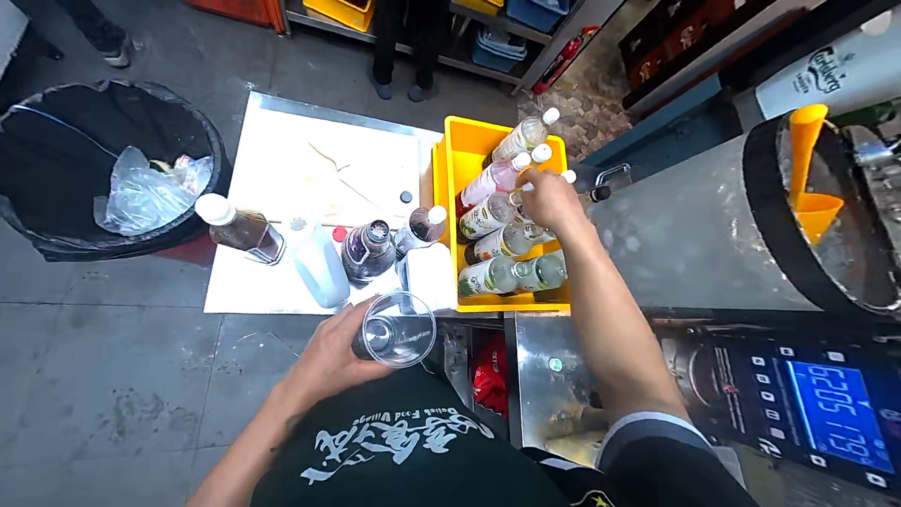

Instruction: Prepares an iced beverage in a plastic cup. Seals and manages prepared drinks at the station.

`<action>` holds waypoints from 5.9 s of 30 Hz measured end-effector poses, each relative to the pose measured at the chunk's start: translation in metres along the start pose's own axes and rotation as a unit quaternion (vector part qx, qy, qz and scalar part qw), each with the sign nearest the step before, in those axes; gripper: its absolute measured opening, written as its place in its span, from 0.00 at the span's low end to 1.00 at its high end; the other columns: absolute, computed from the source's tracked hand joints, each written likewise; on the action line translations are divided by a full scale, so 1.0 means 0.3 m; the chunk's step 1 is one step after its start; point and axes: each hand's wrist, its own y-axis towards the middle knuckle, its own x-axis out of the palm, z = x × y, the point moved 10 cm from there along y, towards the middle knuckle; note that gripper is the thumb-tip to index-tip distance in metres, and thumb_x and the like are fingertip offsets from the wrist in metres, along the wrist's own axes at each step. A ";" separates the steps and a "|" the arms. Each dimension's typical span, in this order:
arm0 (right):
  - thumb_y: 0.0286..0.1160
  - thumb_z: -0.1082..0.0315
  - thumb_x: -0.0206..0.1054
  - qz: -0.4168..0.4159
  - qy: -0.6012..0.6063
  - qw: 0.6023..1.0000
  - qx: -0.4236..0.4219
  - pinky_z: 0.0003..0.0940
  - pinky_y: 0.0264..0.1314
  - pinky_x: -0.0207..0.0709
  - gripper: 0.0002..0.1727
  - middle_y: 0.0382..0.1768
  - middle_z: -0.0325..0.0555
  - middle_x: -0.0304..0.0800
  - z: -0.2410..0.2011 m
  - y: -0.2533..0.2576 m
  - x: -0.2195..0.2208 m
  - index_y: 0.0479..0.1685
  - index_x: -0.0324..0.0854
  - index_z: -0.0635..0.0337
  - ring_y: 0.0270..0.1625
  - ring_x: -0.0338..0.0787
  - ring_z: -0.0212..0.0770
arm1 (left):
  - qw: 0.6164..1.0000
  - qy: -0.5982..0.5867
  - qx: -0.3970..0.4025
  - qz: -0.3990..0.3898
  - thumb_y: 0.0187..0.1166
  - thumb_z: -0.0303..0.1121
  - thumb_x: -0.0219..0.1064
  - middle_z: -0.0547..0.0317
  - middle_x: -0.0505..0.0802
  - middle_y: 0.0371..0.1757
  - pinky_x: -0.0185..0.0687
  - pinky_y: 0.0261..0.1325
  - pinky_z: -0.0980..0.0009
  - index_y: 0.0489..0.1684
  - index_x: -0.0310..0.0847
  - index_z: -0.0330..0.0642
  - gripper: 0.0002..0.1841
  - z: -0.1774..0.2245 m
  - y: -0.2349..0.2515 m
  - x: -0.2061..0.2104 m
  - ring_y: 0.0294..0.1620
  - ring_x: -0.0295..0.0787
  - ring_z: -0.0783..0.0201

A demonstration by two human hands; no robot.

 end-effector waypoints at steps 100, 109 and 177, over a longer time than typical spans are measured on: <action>0.52 0.65 0.85 0.163 -0.146 0.941 -0.258 0.68 0.71 0.72 0.51 0.74 0.67 0.75 -0.237 -0.861 -0.605 0.86 0.68 0.29 0.73 0.78 0.72 | 0.977 -0.038 0.160 -0.139 0.57 0.54 0.87 0.68 0.92 0.61 0.92 0.64 0.65 0.76 0.77 0.50 0.43 0.650 0.540 0.114 0.62 0.90 0.72; 0.53 0.68 0.85 0.169 -0.201 0.923 -0.280 0.71 0.70 0.70 0.51 0.72 0.69 0.75 -0.292 -0.861 -0.629 0.85 0.69 0.31 0.70 0.78 0.74 | 0.972 -0.099 0.137 -0.161 0.58 0.44 0.89 0.63 0.95 0.57 0.96 0.56 0.66 0.74 0.77 0.44 0.40 0.662 0.527 0.087 0.55 0.95 0.68; 0.59 0.58 0.85 0.182 0.351 0.877 0.273 0.66 0.69 0.79 0.51 0.69 0.70 0.81 0.002 -0.131 0.276 0.85 0.59 0.63 0.69 0.85 0.67 | 0.991 -0.121 0.054 -0.014 0.53 0.43 0.91 0.65 0.83 0.76 0.79 0.78 0.67 0.80 0.71 0.42 0.48 0.216 0.099 -0.577 0.74 0.81 0.70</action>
